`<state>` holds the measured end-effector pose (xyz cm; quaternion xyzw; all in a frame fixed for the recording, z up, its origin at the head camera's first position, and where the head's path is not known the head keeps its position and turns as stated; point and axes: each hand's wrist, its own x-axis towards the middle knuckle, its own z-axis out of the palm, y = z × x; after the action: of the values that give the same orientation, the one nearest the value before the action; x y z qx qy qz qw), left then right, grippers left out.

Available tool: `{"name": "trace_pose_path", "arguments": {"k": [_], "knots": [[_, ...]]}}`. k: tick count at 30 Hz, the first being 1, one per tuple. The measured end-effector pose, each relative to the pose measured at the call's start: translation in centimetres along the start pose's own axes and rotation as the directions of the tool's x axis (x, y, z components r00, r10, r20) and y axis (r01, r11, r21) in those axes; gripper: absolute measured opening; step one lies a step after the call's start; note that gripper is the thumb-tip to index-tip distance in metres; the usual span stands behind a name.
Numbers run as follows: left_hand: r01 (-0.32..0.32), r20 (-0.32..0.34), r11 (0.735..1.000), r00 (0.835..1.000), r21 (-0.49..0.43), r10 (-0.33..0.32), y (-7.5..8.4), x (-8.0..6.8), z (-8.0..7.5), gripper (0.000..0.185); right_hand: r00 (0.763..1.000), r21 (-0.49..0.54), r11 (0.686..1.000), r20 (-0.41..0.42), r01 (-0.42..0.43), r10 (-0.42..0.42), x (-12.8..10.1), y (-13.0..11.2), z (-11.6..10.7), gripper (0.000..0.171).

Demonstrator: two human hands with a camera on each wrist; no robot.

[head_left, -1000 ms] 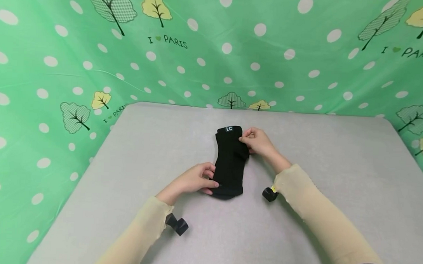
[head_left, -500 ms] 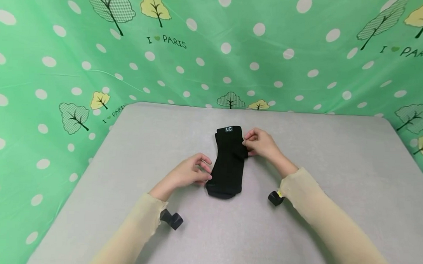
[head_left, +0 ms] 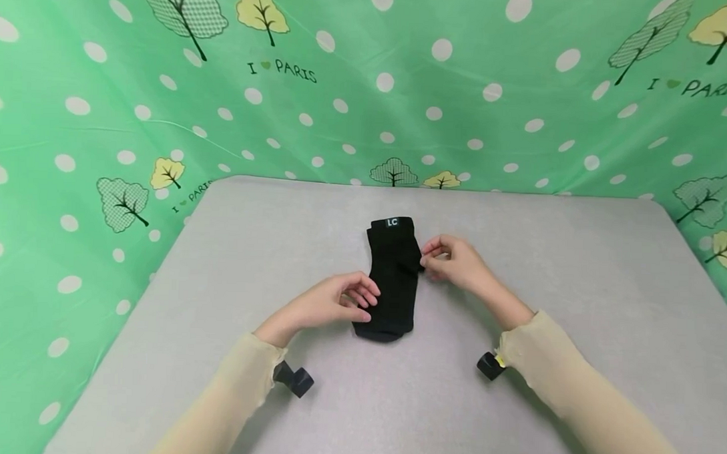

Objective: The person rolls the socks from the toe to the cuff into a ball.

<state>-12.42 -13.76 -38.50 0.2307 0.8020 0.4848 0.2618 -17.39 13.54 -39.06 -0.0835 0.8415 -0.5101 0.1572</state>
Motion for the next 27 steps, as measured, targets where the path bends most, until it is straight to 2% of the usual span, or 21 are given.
{"name": "trace_pose_path", "arguments": {"k": [7,15,22,27], "knots": [[0.000,0.052,1.000,0.999,0.020,-0.001,-0.3,-0.2,0.3,0.036,0.996,-0.035,0.996,0.029,0.081,-0.080,-2.1,0.1,1.0,0.022],[0.011,0.067,1.000,0.998,0.025,-0.013,-0.6,-0.4,0.5,0.037,0.987,-0.012,0.994,0.118,0.109,-0.107,-3.9,0.2,2.7,0.017],[0.011,0.063,1.000,0.998,0.019,-0.012,-1.0,-0.4,0.6,0.039,0.956,-0.037,0.975,0.209,0.219,-0.206,-4.9,0.6,3.7,0.018],[-0.009,0.067,0.999,0.998,0.054,0.005,-1.6,-0.4,0.7,0.038,0.938,-0.088,0.964,0.266,0.252,-0.221,-5.4,0.7,4.2,0.021]]}}
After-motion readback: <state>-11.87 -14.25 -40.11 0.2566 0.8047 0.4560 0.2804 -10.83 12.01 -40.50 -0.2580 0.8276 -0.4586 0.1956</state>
